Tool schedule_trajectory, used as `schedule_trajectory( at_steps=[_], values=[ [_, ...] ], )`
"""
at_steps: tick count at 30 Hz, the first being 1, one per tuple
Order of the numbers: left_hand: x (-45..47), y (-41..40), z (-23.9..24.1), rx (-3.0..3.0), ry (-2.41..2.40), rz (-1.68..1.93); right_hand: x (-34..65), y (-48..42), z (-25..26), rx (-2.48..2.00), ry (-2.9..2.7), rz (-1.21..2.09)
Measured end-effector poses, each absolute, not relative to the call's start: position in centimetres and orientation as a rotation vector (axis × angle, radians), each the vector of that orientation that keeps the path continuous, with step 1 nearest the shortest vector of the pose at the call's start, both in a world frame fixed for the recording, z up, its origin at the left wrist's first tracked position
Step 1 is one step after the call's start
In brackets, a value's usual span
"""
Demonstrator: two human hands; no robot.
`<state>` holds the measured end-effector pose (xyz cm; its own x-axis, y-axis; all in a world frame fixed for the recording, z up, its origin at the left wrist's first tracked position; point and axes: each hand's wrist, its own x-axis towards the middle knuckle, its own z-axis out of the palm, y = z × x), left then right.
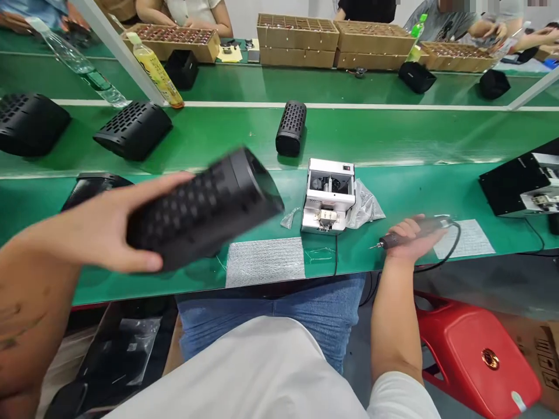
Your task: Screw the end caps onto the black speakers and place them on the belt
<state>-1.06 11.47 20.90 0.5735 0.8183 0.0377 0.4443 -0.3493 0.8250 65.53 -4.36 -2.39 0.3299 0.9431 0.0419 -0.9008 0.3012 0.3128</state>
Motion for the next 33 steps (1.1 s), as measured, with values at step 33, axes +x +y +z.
schedule_trajectory(
  at_steps=[33],
  values=[
    [2.8, -4.9, -2.6, 2.365, 1.016, 1.427, 44.1, 1.9, 10.9, -0.858, -1.149, 0.373]
  ],
)
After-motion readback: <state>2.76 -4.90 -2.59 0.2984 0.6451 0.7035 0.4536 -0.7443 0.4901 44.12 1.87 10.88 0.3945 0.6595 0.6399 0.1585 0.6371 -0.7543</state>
